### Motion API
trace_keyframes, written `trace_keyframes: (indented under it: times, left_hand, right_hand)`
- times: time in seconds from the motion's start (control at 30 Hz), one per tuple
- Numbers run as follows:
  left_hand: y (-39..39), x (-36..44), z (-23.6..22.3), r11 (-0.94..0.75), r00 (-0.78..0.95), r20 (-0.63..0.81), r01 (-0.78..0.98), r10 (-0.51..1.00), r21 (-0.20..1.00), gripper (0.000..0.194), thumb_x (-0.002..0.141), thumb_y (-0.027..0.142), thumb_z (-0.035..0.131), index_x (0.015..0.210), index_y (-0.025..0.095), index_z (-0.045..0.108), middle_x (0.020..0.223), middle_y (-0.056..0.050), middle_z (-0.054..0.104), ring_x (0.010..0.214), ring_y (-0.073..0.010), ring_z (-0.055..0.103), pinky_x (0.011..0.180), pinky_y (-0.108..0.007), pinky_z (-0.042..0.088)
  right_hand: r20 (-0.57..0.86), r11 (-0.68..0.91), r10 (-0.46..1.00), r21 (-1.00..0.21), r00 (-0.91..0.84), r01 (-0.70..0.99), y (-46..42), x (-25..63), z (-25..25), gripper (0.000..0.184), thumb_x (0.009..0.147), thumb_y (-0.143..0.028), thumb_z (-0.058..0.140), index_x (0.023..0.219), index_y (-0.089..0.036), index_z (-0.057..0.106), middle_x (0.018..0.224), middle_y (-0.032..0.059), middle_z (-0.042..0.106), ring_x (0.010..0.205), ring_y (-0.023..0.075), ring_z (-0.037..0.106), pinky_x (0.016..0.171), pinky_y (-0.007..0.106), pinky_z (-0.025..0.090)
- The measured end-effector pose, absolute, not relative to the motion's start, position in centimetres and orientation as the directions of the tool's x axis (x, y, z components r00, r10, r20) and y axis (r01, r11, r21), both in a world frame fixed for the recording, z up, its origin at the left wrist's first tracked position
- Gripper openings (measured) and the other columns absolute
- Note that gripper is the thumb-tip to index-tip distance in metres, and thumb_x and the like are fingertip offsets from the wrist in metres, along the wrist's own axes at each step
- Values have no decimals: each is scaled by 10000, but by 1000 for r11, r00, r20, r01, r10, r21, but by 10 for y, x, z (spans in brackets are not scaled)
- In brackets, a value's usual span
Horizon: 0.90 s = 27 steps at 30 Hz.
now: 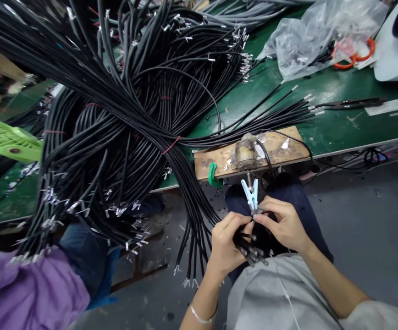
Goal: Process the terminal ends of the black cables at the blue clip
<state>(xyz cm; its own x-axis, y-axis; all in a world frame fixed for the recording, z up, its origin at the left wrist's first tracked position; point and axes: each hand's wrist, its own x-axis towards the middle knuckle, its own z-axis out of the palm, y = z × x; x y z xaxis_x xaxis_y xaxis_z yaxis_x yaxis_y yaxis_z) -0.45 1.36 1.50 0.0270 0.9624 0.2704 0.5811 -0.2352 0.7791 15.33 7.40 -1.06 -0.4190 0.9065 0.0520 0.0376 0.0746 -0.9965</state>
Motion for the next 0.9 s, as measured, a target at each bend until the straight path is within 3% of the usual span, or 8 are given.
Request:
trace_keyframes:
  times: [0.13, 0.2, 0.3, 0.43, 0.53, 0.67, 0.77, 0.9]
  left_hand:
    - [15, 0, 12, -174, 8, 216, 625, 976, 761, 47, 843, 118, 585, 873, 153, 596, 763, -34, 597, 678, -122, 569, 611, -221, 452]
    - [16, 3, 11, -150, -25, 216, 643, 976, 751, 23, 850, 136, 582, 839, 157, 584, 727, -16, 573, 643, -113, 546, 590, -215, 435]
    - [17, 6, 11, -124, -80, 231, 652, 970, 748, 51, 853, 150, 583, 804, 160, 571, 705, -4, 561, 631, -109, 538, 583, -209, 425]
    - [19, 9, 10, -102, -109, 226, 651, 968, 752, 56, 848, 161, 596, 799, 165, 569, 705, -1, 559, 630, -108, 535, 584, -209, 429]
    - [19, 9, 10, -124, -97, 240, 638, 966, 760, 48, 841, 157, 613, 812, 167, 575, 717, -4, 574, 644, -110, 546, 596, -209, 443]
    - [17, 10, 9, -160, -80, 270, 633, 959, 758, 29, 841, 154, 615, 827, 169, 596, 744, -19, 616, 675, -125, 587, 623, -225, 473]
    - [14, 10, 9, -172, -84, 288, 634, 954, 754, 47, 854, 143, 598, 876, 174, 625, 775, -34, 655, 705, -140, 623, 661, -245, 496]
    - [13, 9, 11, -184, -46, 270, 619, 962, 763, 86, 846, 112, 600, 892, 175, 635, 780, -37, 663, 703, -134, 632, 656, -233, 491]
  right_hand:
    - [43, 46, 984, -999, -173, 15, 60, 135, -15, 237, 824, -244, 644, 610, -177, 567, 626, -13, 468, 582, 121, 429, 543, 259, 345]
    - [-85, -98, 992, -984, -98, -147, 52, 125, -17, 251, 821, -299, 645, 616, -182, 559, 631, -12, 471, 573, 122, 442, 528, 250, 365]
    - [-372, -427, 904, -771, -211, -472, 44, 115, -18, 258, 785, -411, 668, 692, -194, 564, 637, 0, 525, 562, 137, 506, 514, 251, 434]
    - [-498, -613, 785, -537, -368, -580, 43, 114, -16, 268, 751, -429, 691, 755, -193, 565, 674, 16, 572, 577, 147, 555, 527, 257, 476]
    - [-401, -491, 871, -710, -282, -506, 46, 121, -16, 221, 813, -389, 637, 750, -184, 583, 682, 12, 550, 608, 143, 547, 547, 248, 468]
    - [-70, -102, 986, -970, -149, -219, 52, 132, -13, 198, 855, -298, 598, 702, -173, 616, 688, 12, 526, 646, 139, 517, 581, 249, 434]
    - [14, -4, 991, -990, -130, -140, 54, 137, -10, 175, 869, -261, 579, 722, -181, 630, 686, 20, 558, 642, 145, 539, 578, 258, 443]
    - [-36, -79, 982, -970, -187, -228, 53, 142, -12, 161, 828, -275, 645, 976, -210, 648, 799, 33, 663, 732, 169, 642, 698, 289, 524]
